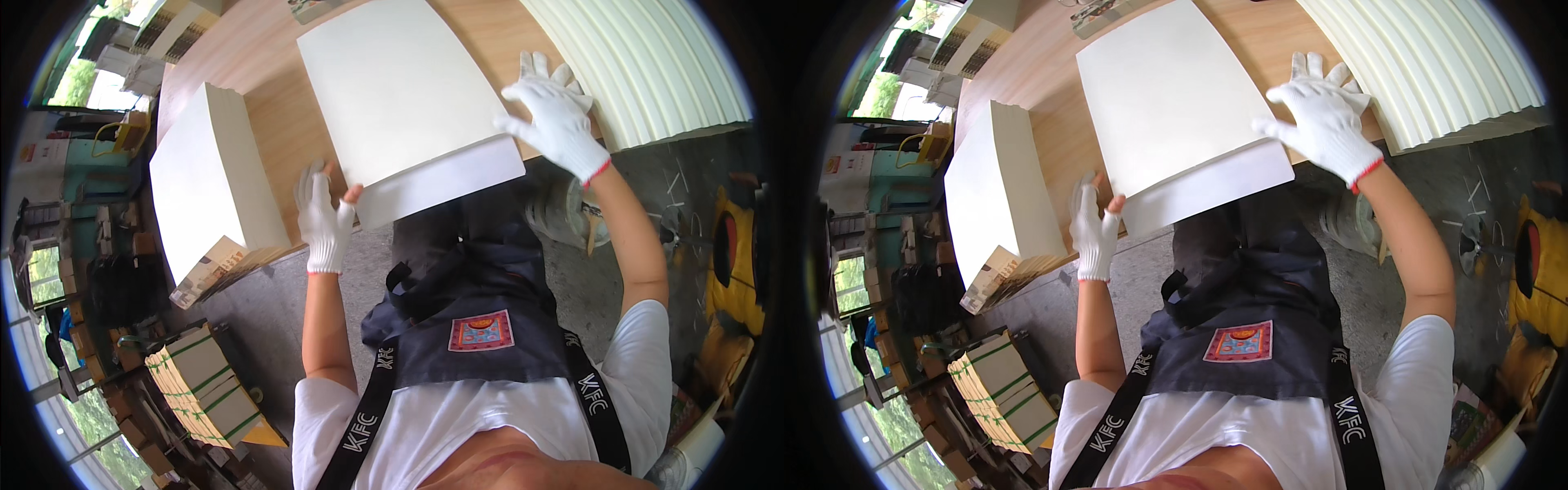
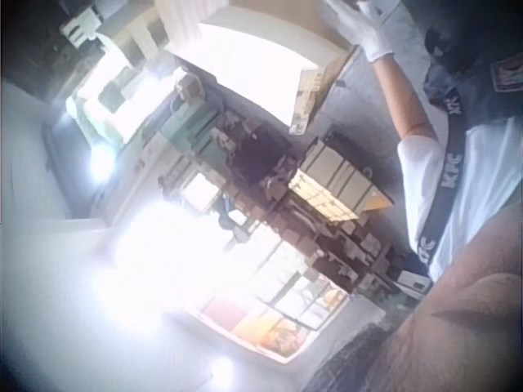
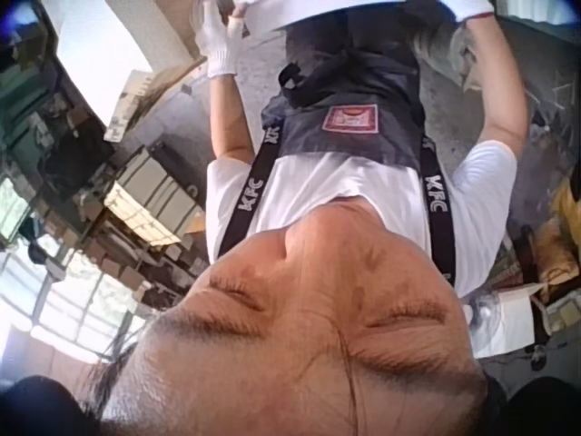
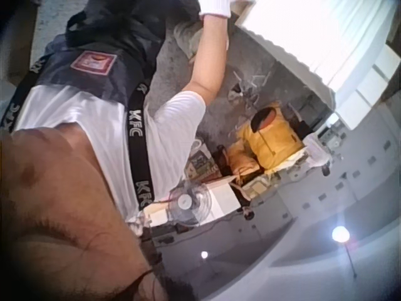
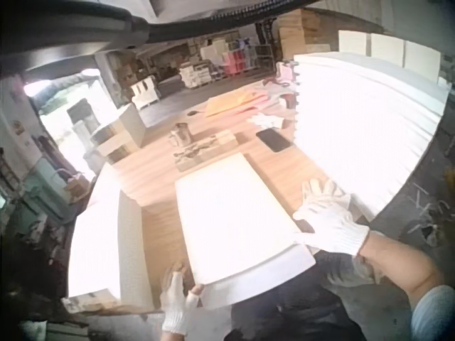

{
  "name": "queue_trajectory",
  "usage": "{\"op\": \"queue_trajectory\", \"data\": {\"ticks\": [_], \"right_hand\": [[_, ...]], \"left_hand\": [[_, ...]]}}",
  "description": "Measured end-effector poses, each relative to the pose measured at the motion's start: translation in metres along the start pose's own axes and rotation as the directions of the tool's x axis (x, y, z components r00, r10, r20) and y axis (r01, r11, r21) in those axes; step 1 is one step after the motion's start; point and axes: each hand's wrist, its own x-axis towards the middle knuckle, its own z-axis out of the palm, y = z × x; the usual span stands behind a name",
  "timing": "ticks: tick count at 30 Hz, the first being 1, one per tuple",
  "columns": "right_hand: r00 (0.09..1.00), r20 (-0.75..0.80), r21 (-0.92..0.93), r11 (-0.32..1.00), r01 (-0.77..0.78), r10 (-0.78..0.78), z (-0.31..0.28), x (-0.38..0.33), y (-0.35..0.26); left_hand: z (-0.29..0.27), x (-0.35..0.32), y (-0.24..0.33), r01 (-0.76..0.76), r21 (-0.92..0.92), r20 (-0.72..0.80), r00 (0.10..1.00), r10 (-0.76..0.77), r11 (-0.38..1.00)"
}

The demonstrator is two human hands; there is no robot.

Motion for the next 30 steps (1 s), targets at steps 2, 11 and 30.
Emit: {"op": "queue_trajectory", "data": {"ticks": [2, 11, 30], "right_hand": [[0.976, -0.188, -0.091, 0.991, 0.098, -0.114, 0.032, -0.025, 0.009], [0.916, -0.379, -0.026, 0.991, 0.132, -0.132, 0.083, -0.029, 0.017], [0.913, -0.369, -0.064, 0.985, 0.163, -0.175, 0.082, -0.031, 0.017]], "left_hand": [[0.001, -0.015, 0.007, -0.022, 0.023, 0.006, 1.000, 0.022, 0.999], [-0.002, -0.016, 0.011, -0.129, 0.021, 0.017, 0.992, 0.129, 0.991], [-0.006, -0.013, 0.017, -0.168, 0.057, 0.013, 0.986, 0.167, 0.984]]}}
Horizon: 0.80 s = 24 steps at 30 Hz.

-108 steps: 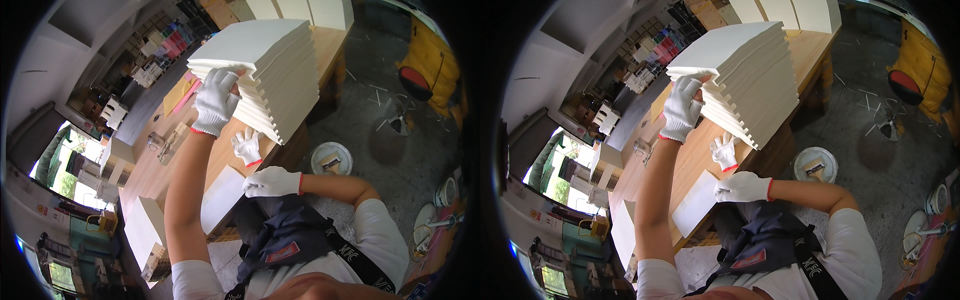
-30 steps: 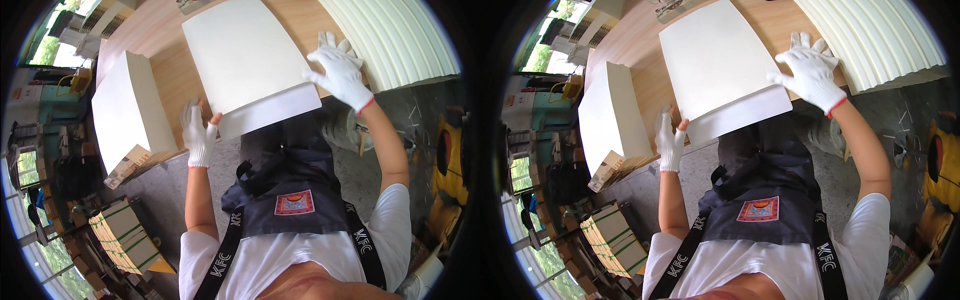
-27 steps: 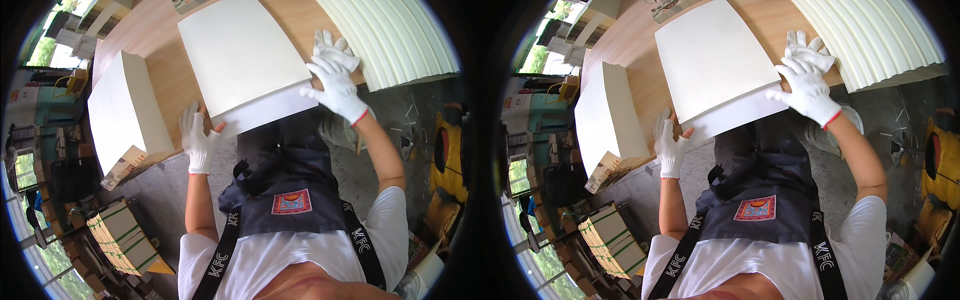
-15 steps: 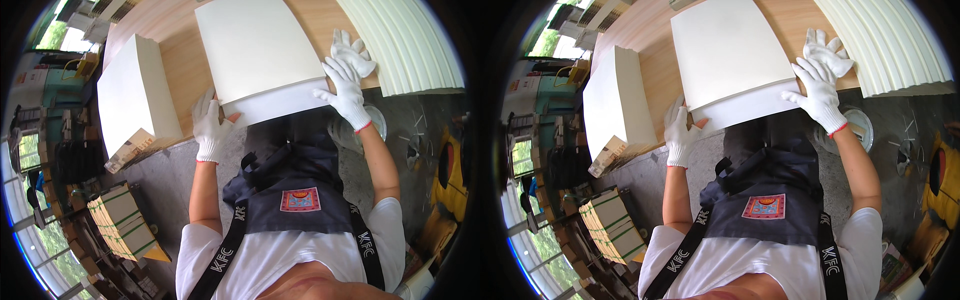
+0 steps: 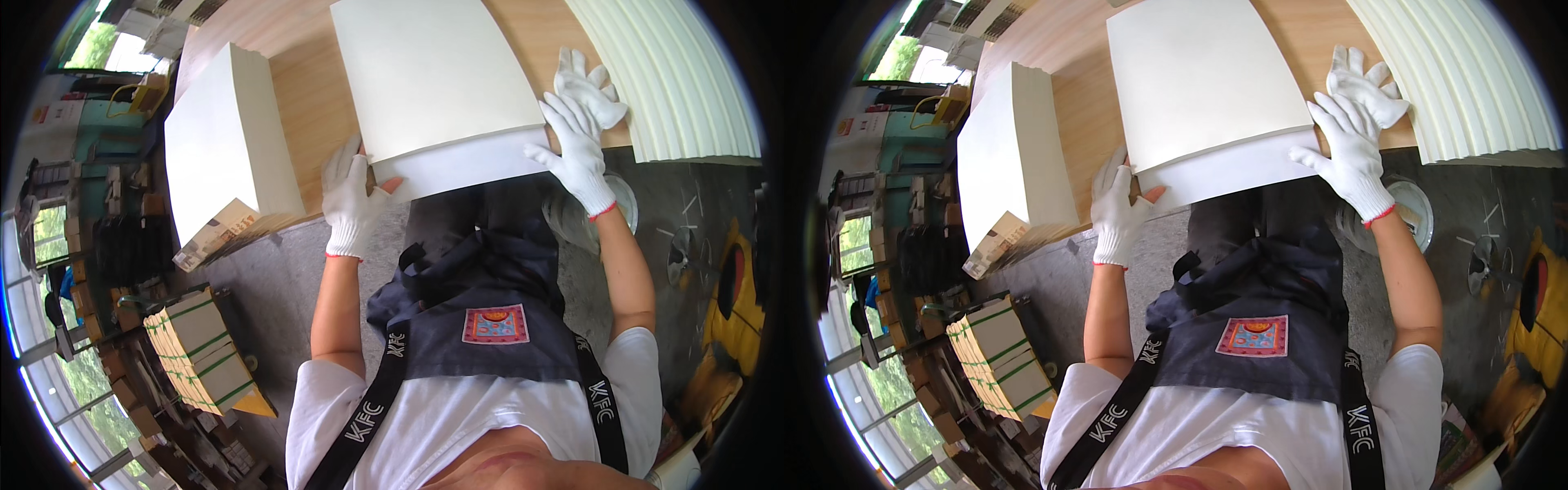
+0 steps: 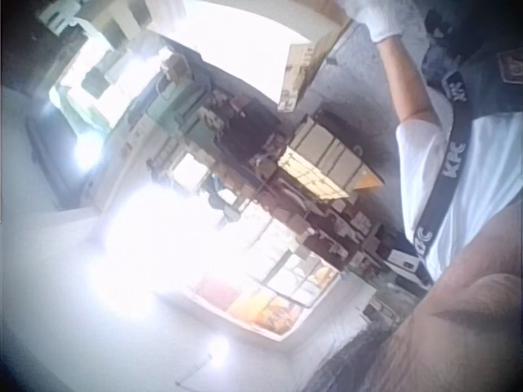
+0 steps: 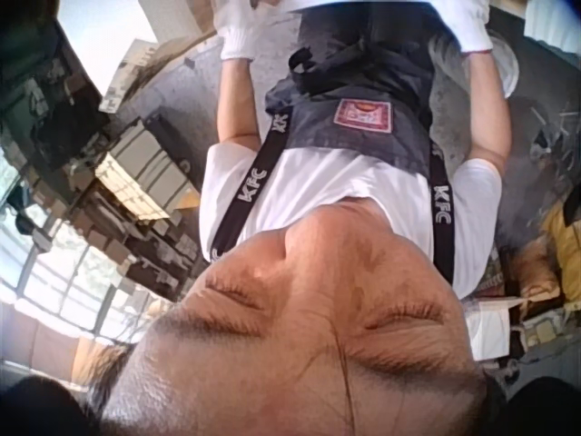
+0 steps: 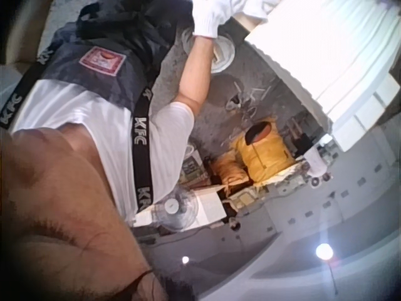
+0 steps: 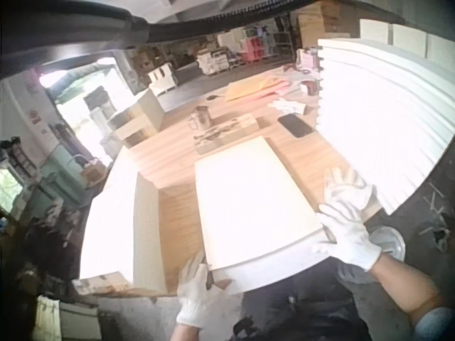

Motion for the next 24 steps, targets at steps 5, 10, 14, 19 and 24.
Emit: {"op": "queue_trajectory", "data": {"ticks": [5, 10, 14, 19, 24], "right_hand": [[0.998, 0.039, 0.007, 0.999, -0.046, 0.045, -0.0022, 0.0014, -0.0033], [0.997, 0.046, 0.018, 0.998, -0.063, 0.062, -0.0042, 0.0020, -0.0051], [0.996, 0.039, 0.016, 0.997, -0.079, 0.078, -0.0038, 0.0015, -0.0049], [0.995, 0.055, 0.003, 0.997, -0.078, 0.078, -0.0003, 0.0011, -0.0019], [0.998, 0.048, 0.028, 0.999, -0.039, 0.037, -0.0064, 0.0024, -0.0046]], "left_hand": [[0.0032, -0.0025, -0.0026, 0.087, -0.013, 0.084, 0.993, -0.086, 0.996], [0.0020, -0.0026, -0.0022, 0.042, 0.018, 0.075, 0.996, -0.043, 0.999], [0.0002, -0.0013, -0.0011, -0.013, 0.036, 0.055, 0.998, 0.011, 0.999], [0.0014, -0.0019, -0.0031, -0.008, 0.054, 0.073, 0.997, 0.004, 0.998], [0.0051, -0.0033, -0.0073, -0.026, 0.069, 0.025, 0.999, 0.025, 0.997]]}}
